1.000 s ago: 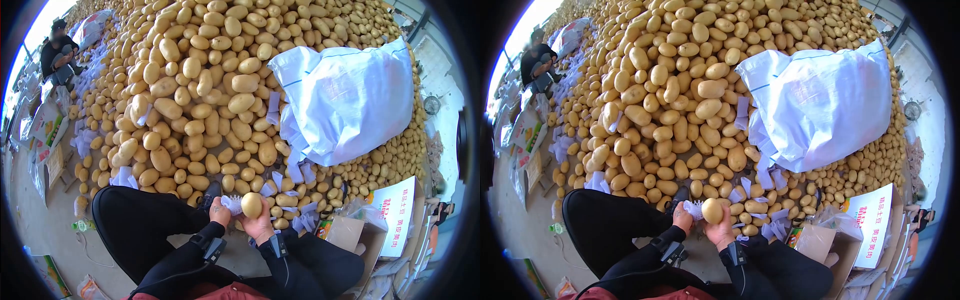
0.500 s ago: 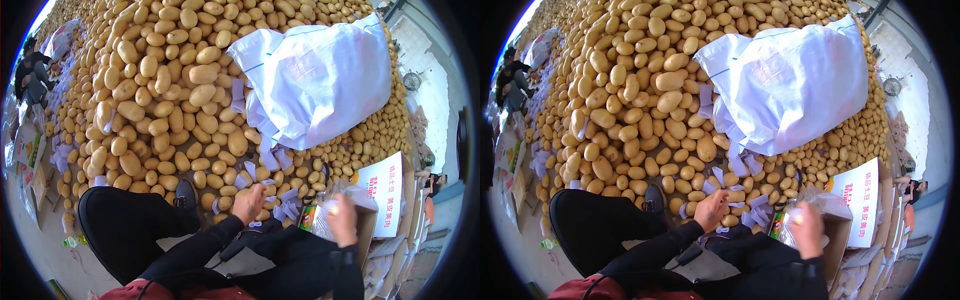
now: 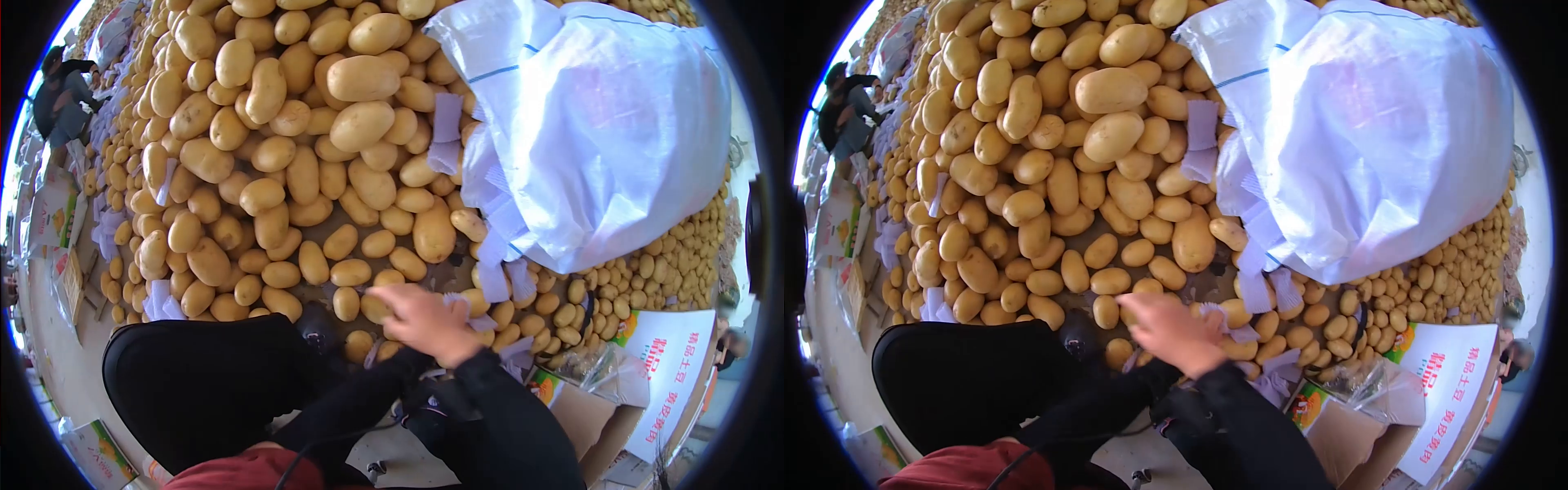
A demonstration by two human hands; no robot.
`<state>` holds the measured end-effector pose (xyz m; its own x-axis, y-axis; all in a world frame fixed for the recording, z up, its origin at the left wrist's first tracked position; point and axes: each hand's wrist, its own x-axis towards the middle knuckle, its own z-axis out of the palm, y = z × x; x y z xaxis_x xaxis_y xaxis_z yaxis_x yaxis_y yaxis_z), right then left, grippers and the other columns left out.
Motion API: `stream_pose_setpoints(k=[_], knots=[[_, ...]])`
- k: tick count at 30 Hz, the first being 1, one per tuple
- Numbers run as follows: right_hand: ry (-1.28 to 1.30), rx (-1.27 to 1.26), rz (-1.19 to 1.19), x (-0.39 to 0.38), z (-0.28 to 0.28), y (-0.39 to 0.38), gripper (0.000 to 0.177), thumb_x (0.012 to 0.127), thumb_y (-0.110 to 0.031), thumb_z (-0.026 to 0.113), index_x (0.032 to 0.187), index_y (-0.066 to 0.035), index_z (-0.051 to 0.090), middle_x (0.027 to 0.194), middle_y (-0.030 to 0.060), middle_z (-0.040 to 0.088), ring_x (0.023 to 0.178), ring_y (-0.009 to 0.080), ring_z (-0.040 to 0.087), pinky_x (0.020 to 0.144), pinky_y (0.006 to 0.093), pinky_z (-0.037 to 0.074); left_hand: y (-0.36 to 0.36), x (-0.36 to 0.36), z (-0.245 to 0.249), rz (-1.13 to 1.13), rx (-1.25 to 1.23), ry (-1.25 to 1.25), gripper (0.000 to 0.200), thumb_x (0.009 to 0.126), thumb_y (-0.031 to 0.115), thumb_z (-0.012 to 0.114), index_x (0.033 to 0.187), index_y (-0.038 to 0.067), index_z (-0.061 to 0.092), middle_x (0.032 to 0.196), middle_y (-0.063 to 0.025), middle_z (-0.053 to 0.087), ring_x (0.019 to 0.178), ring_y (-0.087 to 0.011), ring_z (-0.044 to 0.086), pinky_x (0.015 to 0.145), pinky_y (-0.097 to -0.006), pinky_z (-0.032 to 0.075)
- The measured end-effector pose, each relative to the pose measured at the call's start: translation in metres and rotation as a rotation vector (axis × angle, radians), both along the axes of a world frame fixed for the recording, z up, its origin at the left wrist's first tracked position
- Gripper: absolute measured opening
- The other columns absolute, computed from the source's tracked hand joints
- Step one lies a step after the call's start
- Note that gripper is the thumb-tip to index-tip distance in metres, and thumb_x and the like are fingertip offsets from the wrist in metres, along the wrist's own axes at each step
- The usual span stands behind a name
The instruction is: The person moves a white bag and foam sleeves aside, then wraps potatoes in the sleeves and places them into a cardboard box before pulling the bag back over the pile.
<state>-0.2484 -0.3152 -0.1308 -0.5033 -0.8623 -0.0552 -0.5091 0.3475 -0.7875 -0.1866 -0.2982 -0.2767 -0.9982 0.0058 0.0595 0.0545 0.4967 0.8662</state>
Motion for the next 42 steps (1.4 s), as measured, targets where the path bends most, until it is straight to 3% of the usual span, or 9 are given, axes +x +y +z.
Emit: stream_pose_setpoints(k=[6, 10, 15, 18, 23, 28, 30, 36, 42], knots=[[0.819, 0.123, 0.374, 0.04, -0.136, -0.08, 0.023, 0.079, -0.022, 0.067, 0.099, -0.012, 0.062, 0.099, 0.003, 0.059, 0.101, 0.0268, 0.059, 0.08, 0.0339, 0.047, 0.047, 0.046, -0.01, 0.687, 0.286, 0.144, 0.019, 0.09, 0.013, 0.066, 0.108, 0.012, 0.059, 0.107, -0.0065, 0.064, 0.091, -0.0261, 0.063, 0.076, -0.0466, 0.05], [0.004, 0.18, -0.3, 0.02, -0.052, -0.013, 0.048, 0.074, -0.036, 0.076, 0.111, -0.008, 0.064, 0.095, 0.0061, 0.067, 0.076, 0.0248, 0.062, 0.067, 0.0367, 0.05, -0.017, 0.075, -0.001, 0.853, 1.365, -0.564, 0.014, 0.1, 0.021, 0.057, 0.106, 0.01, 0.063, 0.088, -0.0039, 0.066, 0.064, -0.0177, 0.061, 0.054, -0.0332, 0.051], [-1.29, -0.47, -1.083, 0.016, -0.037, 0.116, 0.071, 0.087, -0.07, 0.044, 0.111, -0.006, 0.065, 0.096, 0.0085, 0.069, 0.087, 0.0252, 0.066, 0.082, 0.0389, 0.053, -0.066, 0.074, 0.078, 0.685, 1.68, -0.585, 0.027, 0.102, 0.037, 0.053, 0.108, 0.012, 0.061, 0.078, -0.0013, 0.063, 0.051, -0.0131, 0.053, 0.042, -0.0255, 0.04], [-1.787, -0.426, -0.945, 0.062, -0.005, 0.129, 0.074, 0.086, -0.07, 0.041, 0.122, -0.009, 0.06, 0.109, 0.0129, 0.065, 0.105, 0.0339, 0.06, 0.091, 0.0536, 0.049, -0.06, 0.079, 0.118, 0.341, 1.78, -0.764, 0.032, 0.102, 0.042, 0.049, 0.104, 0.012, 0.058, 0.074, -0.0015, 0.061, 0.045, -0.0132, 0.047, 0.037, -0.0246, 0.033], [-1.552, -0.699, -1.041, 0.102, 0.022, 0.121, 0.061, 0.088, -0.054, 0.055, 0.129, -0.008, 0.054, 0.125, 0.0121, 0.057, 0.11, 0.0329, 0.059, 0.098, 0.0502, 0.047, -0.056, 0.092, 0.152, 0.26, 1.232, -0.742, 0.032, 0.103, 0.036, 0.051, 0.117, 0.009, 0.061, 0.073, 0.0001, 0.064, 0.043, -0.0109, 0.049, 0.037, -0.025, 0.036], [0.24, 0.254, -0.655, 0.106, 0.078, 0.132, 0.049, 0.071, -0.007, 0.076, 0.116, -0.006, 0.056, 0.116, 0.0152, 0.057, 0.104, 0.0358, 0.059, 0.092, 0.0436, 0.049, -0.05, 0.1, 0.182, -0.151, -0.07, 0.34, 0.038, 0.09, 0.02, 0.068, 0.128, 0.015, 0.063, 0.077, -0.0067, 0.069, 0.059, -0.0227, 0.065, 0.055, -0.0326, 0.052], [0.414, 0.36, -0.755, 0.098, 0.105, 0.173, 0.048, 0.063, 0.006, 0.069, 0.109, -0.006, 0.058, 0.104, 0.0158, 0.057, 0.106, 0.0371, 0.057, 0.093, 0.0429, 0.046, -0.061, 0.099, 0.144, 0.062, 0.039, 0.117, 0.036, 0.083, 0.013, 0.071, 0.119, 0.018, 0.066, 0.086, -0.0097, 0.069, 0.075, -0.0266, 0.067, 0.063, -0.0354, 0.053], [0.491, 1.324, -0.981, 0.077, 0.214, 0.316, 0.024, 0.066, -0.004, 0.072, 0.088, -0.002, 0.066, 0.105, 0.0177, 0.06, 0.109, 0.0387, 0.054, 0.096, 0.0471, 0.042, -0.164, 0.088, -0.004, 0.597, -0.62, 0.042, 0.029, 0.083, 0.003, 0.057, 0.113, 0.001, 0.057, 0.116, -0.016, 0.059, 0.112, -0.033, 0.056, 0.097, -0.0408, 0.047], [-0.137, 0.212, -0.764, 0.01, 0.074, 0.134, 0.037, 0.082, -0.002, 0.065, 0.118, 0.0, 0.062, 0.108, 0.01, 0.067, 0.099, 0.0214, 0.065, 0.091, 0.0315, 0.051, -0.164, 0.064, -0.012, 0.636, -0.538, -0.321, 0.031, 0.083, 0.017, 0.067, 0.108, 0.004, 0.055, 0.111, -0.0143, 0.06, 0.111, -0.0324, 0.056, 0.093, -0.0423, 0.047]])
